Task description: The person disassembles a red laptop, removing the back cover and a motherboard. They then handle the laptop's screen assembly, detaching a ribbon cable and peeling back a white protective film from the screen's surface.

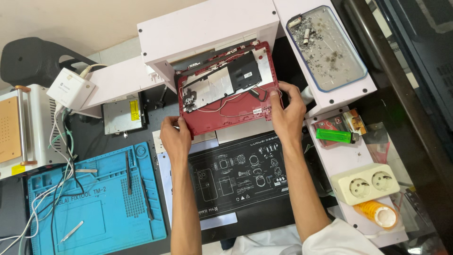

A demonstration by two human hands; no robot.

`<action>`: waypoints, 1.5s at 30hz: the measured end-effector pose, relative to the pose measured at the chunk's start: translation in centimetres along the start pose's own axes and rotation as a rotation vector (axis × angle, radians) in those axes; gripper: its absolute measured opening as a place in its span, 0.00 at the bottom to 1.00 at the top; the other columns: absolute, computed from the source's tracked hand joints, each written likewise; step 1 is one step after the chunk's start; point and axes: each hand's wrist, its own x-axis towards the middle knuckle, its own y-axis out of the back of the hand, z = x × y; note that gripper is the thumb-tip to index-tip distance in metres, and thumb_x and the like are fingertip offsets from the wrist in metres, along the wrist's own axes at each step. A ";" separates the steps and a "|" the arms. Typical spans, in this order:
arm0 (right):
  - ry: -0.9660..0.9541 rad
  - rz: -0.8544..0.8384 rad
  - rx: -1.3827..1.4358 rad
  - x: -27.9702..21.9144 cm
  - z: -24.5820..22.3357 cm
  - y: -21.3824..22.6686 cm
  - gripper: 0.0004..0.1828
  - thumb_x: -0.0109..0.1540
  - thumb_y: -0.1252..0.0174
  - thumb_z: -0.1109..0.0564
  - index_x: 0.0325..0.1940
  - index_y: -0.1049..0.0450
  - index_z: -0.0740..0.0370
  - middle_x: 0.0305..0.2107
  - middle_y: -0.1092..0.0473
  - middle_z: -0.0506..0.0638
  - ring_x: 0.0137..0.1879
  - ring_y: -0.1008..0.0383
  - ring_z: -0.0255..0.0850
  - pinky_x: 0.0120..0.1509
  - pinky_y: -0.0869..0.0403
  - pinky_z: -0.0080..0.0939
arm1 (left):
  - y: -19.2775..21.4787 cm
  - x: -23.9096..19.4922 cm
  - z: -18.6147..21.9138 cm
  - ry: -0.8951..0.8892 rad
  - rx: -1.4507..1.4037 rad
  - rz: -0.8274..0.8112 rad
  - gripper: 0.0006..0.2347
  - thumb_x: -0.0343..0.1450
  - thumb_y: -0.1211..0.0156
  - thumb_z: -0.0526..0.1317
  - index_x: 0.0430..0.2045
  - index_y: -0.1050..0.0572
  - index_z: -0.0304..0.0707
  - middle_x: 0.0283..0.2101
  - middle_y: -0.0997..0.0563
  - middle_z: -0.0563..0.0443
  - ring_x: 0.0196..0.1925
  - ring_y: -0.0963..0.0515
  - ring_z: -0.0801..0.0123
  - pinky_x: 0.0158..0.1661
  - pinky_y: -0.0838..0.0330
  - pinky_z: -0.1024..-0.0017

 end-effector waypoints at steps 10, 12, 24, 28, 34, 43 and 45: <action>-0.205 -0.077 0.322 -0.4 -0.5 1.4 0.14 0.67 0.43 0.60 0.55 0.31 0.68 0.44 0.23 0.55 0.47 0.24 0.33 0.52 0.26 0.33 | 1.7 -0.9 -0.3 0.213 -0.189 -0.114 0.12 0.72 0.42 0.42 0.40 0.19 0.31 0.27 0.18 0.43 0.29 0.20 0.66 0.34 0.27 0.66; -0.247 -0.102 0.407 -0.5 0.3 1.5 0.15 0.67 0.44 0.60 0.57 0.34 0.68 0.44 0.24 0.56 0.47 0.25 0.34 0.52 0.26 0.33 | 1.7 -1.1 -0.5 0.172 -0.165 -0.130 0.12 0.72 0.42 0.42 0.41 0.19 0.31 0.28 0.17 0.44 0.28 0.21 0.66 0.34 0.27 0.67; -0.290 -0.090 0.630 -5.9 1.7 2.3 0.17 0.70 0.48 0.61 0.63 0.38 0.67 0.47 0.26 0.58 0.50 0.26 0.35 0.55 0.26 0.35 | 2.1 -0.6 0.1 -0.096 -0.134 -0.118 0.21 0.69 0.34 0.44 0.54 0.24 0.33 0.44 0.21 0.40 0.35 0.23 0.63 0.35 0.27 0.65; -0.254 -0.086 0.666 -6.6 1.5 2.8 0.18 0.71 0.47 0.61 0.63 0.39 0.67 0.48 0.26 0.59 0.52 0.26 0.35 0.58 0.25 0.35 | 1.5 0.5 0.5 -0.249 -0.100 -0.137 0.15 0.68 0.32 0.38 0.47 0.18 0.36 0.42 0.21 0.41 0.38 0.21 0.60 0.40 0.26 0.63; -0.247 -0.051 0.716 -6.9 1.7 3.6 0.18 0.71 0.47 0.61 0.64 0.39 0.67 0.50 0.27 0.58 0.53 0.26 0.35 0.59 0.25 0.36 | 0.6 2.2 0.5 -0.285 -0.075 -0.123 0.06 0.70 0.34 0.35 0.38 0.18 0.34 0.38 0.20 0.43 0.39 0.19 0.59 0.41 0.25 0.64; -0.252 -0.023 0.674 -7.5 1.8 3.8 0.16 0.71 0.48 0.62 0.63 0.38 0.67 0.50 0.28 0.58 0.54 0.26 0.34 0.59 0.26 0.35 | -0.7 4.2 1.3 -0.335 -0.027 -0.144 0.06 0.66 0.31 0.30 0.33 0.21 0.29 0.34 0.23 0.42 0.34 0.21 0.57 0.40 0.26 0.64; -0.262 -0.012 0.669 -7.9 1.7 3.8 0.16 0.71 0.49 0.62 0.63 0.38 0.67 0.50 0.28 0.58 0.54 0.27 0.34 0.59 0.26 0.35 | -1.1 4.8 1.2 -0.335 -0.030 -0.137 0.07 0.66 0.32 0.30 0.34 0.21 0.29 0.35 0.23 0.42 0.34 0.20 0.58 0.39 0.25 0.64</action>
